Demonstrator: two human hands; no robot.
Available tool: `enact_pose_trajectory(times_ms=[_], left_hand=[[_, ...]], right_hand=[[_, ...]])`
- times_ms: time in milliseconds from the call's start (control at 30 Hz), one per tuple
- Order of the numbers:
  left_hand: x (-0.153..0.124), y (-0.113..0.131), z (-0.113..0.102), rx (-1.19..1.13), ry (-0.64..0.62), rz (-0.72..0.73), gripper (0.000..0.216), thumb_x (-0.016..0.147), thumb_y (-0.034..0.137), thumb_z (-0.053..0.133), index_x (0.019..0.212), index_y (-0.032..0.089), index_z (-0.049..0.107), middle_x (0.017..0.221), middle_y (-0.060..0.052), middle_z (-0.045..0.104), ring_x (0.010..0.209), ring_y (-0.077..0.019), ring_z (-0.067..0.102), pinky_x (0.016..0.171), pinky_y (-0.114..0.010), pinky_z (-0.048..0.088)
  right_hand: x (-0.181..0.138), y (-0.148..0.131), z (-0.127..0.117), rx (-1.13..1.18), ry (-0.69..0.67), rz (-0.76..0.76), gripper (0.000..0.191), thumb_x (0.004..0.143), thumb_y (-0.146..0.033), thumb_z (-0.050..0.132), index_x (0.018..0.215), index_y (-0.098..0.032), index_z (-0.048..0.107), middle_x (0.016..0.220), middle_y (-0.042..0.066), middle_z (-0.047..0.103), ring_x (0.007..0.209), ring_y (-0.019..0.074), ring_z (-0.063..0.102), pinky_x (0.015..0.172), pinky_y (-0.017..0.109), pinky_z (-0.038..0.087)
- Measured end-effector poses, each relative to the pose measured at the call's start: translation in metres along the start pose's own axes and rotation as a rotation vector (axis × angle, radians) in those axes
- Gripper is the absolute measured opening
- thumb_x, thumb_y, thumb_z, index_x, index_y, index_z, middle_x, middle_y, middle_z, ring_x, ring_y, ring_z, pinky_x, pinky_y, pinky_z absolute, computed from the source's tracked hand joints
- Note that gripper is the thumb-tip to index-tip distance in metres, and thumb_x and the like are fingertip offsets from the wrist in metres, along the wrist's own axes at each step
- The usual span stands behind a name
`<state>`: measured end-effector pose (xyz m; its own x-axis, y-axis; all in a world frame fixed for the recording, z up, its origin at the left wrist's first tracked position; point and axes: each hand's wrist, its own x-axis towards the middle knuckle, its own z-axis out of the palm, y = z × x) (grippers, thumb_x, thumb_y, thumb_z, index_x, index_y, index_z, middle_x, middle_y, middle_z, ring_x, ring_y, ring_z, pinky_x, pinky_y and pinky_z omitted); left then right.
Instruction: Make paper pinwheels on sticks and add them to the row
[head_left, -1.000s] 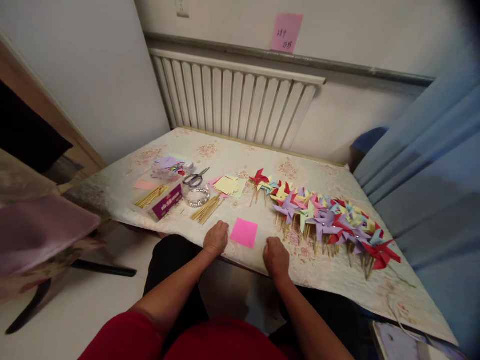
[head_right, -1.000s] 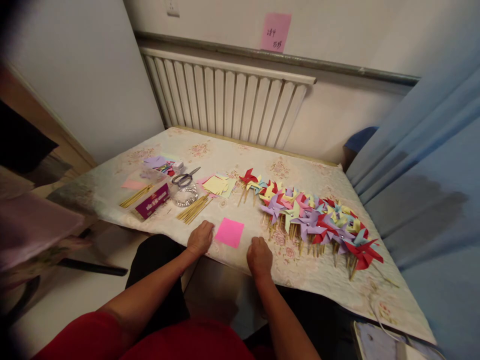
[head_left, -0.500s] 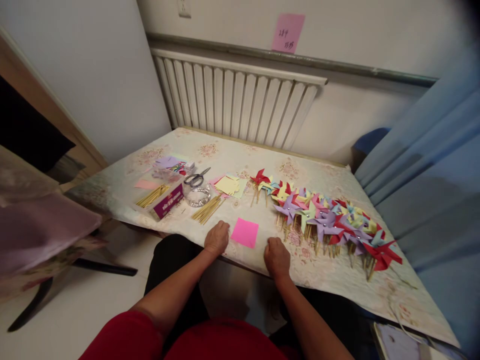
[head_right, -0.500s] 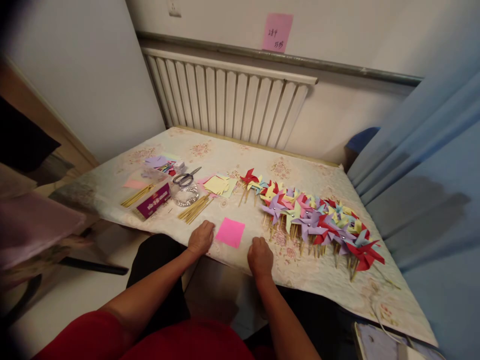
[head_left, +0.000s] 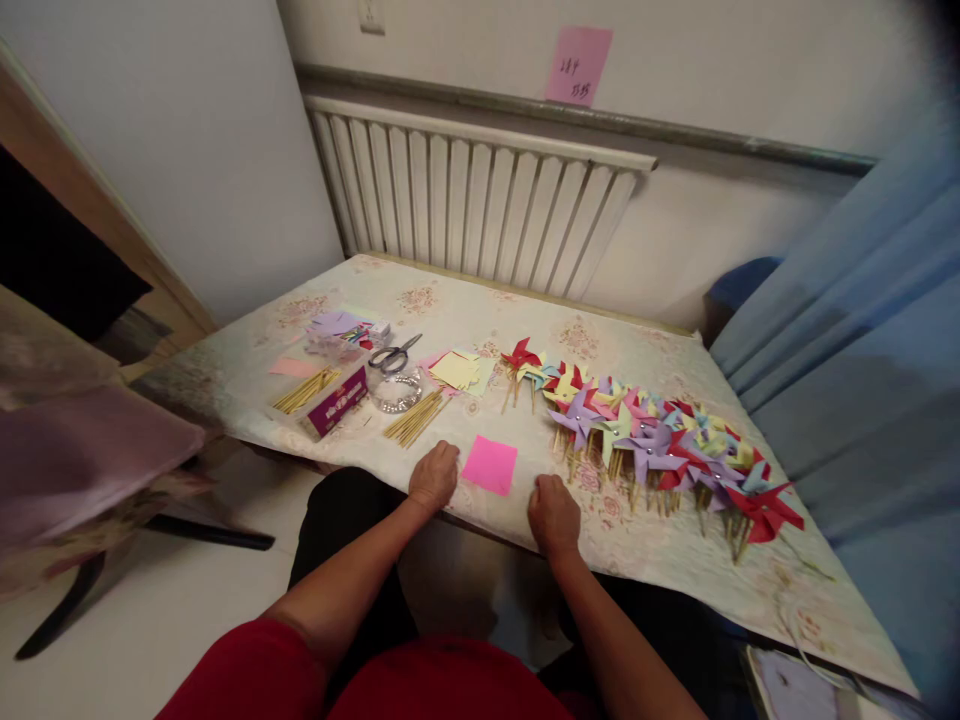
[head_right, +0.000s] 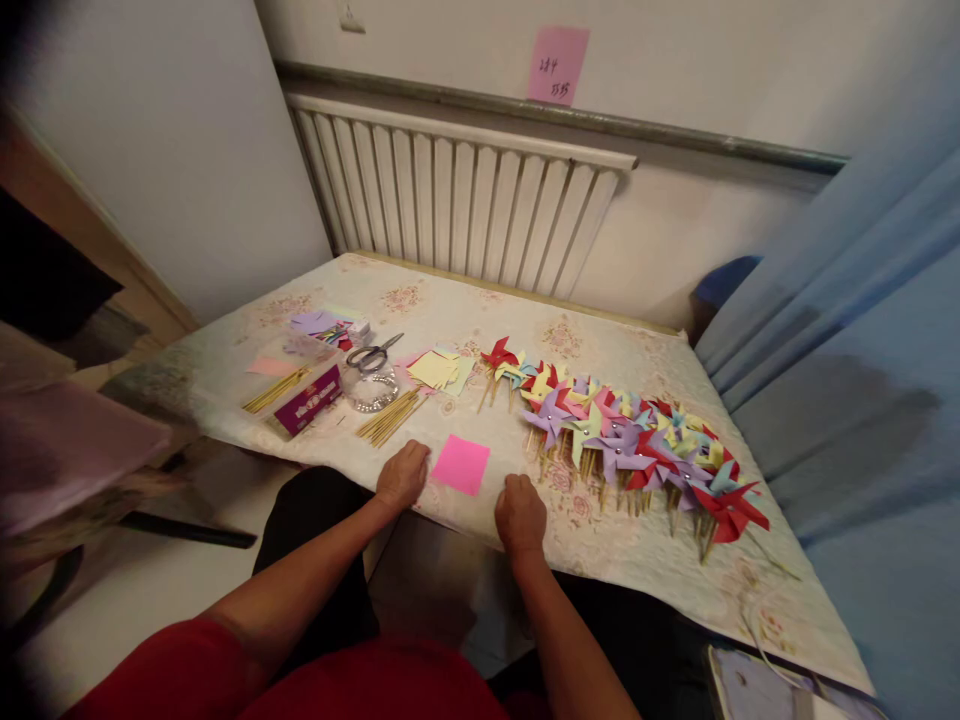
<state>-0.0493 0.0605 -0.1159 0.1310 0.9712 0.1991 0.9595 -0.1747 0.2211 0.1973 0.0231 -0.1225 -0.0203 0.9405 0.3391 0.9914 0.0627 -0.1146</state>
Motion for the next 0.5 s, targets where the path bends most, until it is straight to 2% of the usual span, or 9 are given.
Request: enact_pose_trajectory(times_ms=[500], left_hand=[[0.0003,0.0005,-0.0003,0.009,-0.003,-0.008,0.023,0.092,0.016,0.038,0.102,0.02,0.058,0.1,-0.007,0.058,0.092,-0.02,0.055,0.078,-0.032,0.043]], right_hand=[[-0.0003,0.0004,0.0015,0.011,0.024,-0.004,0.011,0.087,-0.012,0.048,0.087,-0.018,0.057,0.086,0.003,0.058,0.076,0.0147,0.05,0.063,0.028,0.027]])
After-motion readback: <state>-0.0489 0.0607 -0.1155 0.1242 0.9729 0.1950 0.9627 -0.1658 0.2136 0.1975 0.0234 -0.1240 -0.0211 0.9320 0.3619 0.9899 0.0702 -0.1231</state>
